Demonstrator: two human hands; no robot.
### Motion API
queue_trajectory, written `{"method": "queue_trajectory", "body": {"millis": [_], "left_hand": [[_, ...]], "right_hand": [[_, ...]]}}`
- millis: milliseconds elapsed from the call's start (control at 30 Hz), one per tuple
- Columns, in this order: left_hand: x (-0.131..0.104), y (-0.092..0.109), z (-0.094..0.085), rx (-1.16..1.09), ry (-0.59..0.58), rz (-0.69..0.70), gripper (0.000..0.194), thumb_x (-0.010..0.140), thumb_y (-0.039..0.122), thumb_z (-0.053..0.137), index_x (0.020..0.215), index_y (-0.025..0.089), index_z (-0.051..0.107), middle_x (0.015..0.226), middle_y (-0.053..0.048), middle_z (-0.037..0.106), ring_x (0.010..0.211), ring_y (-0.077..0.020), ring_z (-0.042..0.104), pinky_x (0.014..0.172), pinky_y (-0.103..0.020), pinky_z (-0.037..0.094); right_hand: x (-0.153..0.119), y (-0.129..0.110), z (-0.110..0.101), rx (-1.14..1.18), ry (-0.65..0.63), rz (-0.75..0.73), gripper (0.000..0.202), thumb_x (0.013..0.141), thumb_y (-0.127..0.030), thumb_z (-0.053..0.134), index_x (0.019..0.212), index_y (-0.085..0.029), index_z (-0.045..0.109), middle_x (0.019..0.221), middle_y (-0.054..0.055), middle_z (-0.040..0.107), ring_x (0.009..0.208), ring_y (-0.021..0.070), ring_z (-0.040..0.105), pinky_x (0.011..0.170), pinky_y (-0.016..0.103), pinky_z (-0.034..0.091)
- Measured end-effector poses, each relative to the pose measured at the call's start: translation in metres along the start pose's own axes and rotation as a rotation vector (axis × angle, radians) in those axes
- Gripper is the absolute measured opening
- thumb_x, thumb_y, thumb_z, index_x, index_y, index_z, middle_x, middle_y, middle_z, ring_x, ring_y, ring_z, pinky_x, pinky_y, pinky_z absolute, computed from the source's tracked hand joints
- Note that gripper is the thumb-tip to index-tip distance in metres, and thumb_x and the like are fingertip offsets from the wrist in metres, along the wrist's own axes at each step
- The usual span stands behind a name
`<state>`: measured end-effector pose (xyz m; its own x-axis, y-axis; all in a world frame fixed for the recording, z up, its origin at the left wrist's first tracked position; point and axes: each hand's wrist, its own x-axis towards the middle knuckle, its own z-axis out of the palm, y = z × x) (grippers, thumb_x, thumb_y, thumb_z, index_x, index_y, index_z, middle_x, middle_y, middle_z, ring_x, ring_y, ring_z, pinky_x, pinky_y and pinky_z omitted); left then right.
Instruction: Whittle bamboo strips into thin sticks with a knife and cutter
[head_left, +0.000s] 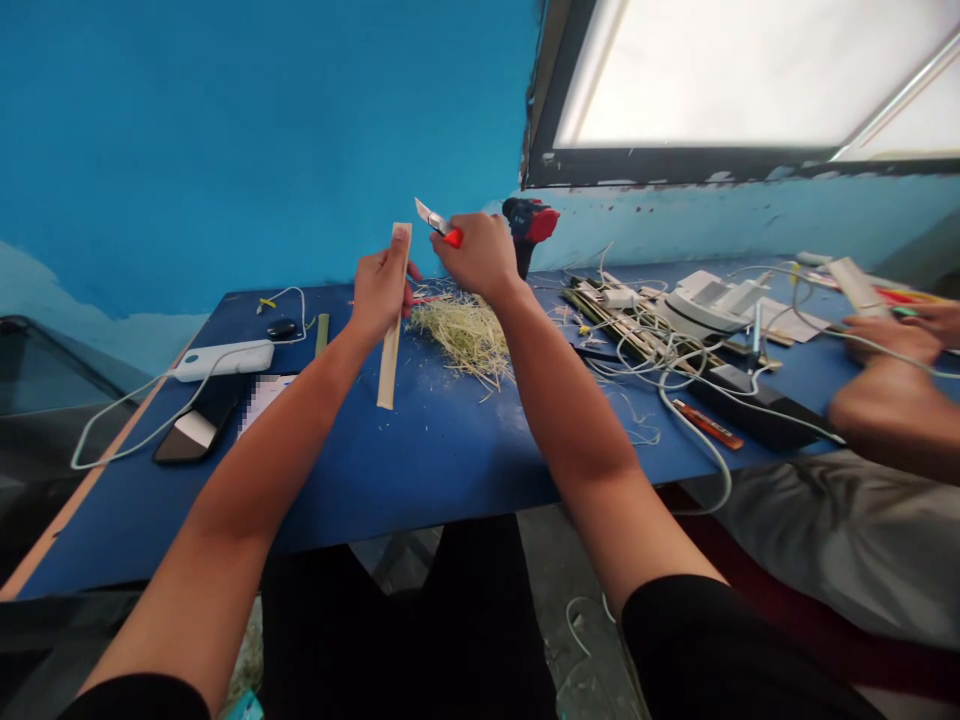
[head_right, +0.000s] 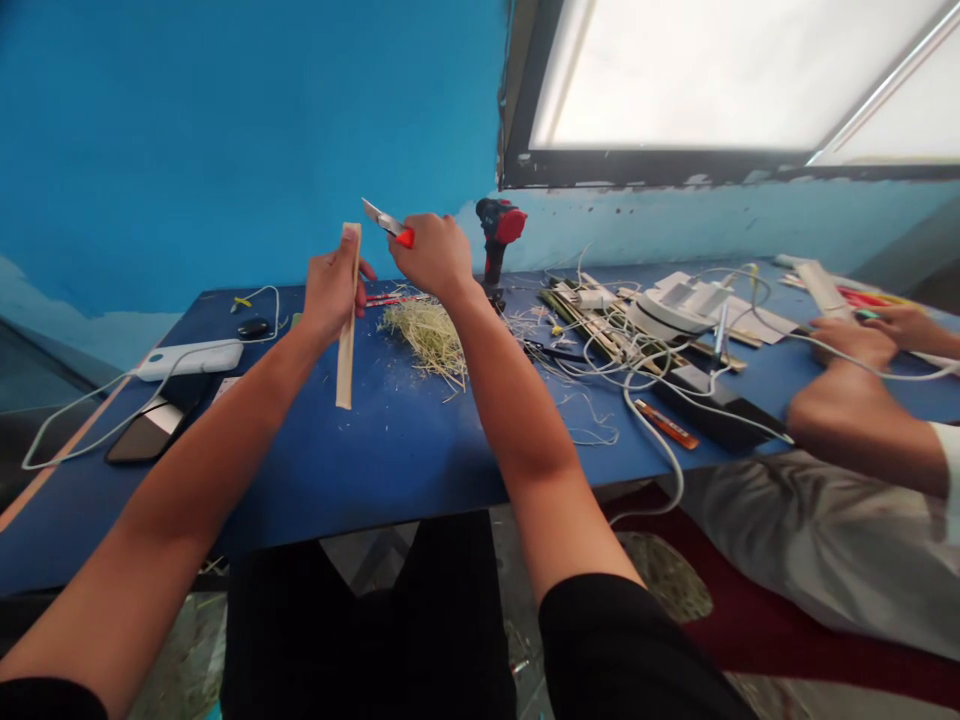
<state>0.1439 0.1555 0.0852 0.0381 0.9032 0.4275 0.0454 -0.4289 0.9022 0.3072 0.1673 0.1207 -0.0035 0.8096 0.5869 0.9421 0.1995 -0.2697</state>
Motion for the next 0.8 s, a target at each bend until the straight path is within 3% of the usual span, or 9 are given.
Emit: {"method": "queue_trajectory", "body": {"millis": [233,367,533,800], "left_hand": [[0.01,-0.005,-0.003,-0.065,0.023,0.022,0.051,0.108,0.073,0.045,0.1,0.024,0.06,0.059,0.005,0.045,0.043,-0.0099,0.047,0.049,-0.023,0.035],[0.008,0.003,-0.003,-0.146,-0.044,-0.035,0.031,0.11,0.059,0.053,0.108,0.028,0.055,0.067,0.006,0.051,0.043,-0.0082,0.045,0.047,-0.022,0.033],[0.004,0.015,-0.003,-0.173,-0.1,-0.085,0.019,0.111,0.04,0.056,0.099,0.025,0.056,0.065,0.006,0.051,0.04,-0.0062,0.036,0.043,-0.022,0.025],[0.001,0.021,0.0,-0.051,-0.05,-0.005,0.021,0.103,0.038,0.068,0.089,0.024,0.06,0.06,0.007,0.05,0.044,-0.0082,0.042,0.047,-0.025,0.032]], "right_hand": [[0.001,-0.006,-0.002,0.011,-0.007,-0.132,0.028,0.104,-0.047,0.054,0.095,-0.025,0.067,0.088,0.012,0.069,0.099,0.0316,0.063,0.093,0.044,0.046],[-0.002,-0.008,-0.003,0.008,-0.014,-0.158,0.025,0.103,-0.046,0.056,0.093,-0.025,0.066,0.091,0.012,0.07,0.1,0.0319,0.064,0.093,0.045,0.046],[-0.006,-0.013,-0.006,-0.021,-0.045,-0.117,0.019,0.101,-0.04,0.058,0.094,-0.025,0.066,0.1,0.013,0.073,0.102,0.0328,0.066,0.091,0.045,0.047],[-0.014,-0.023,-0.013,-0.072,-0.031,-0.06,0.019,0.101,-0.035,0.057,0.097,-0.023,0.071,0.105,0.015,0.077,0.105,0.0338,0.069,0.09,0.044,0.05]]}}
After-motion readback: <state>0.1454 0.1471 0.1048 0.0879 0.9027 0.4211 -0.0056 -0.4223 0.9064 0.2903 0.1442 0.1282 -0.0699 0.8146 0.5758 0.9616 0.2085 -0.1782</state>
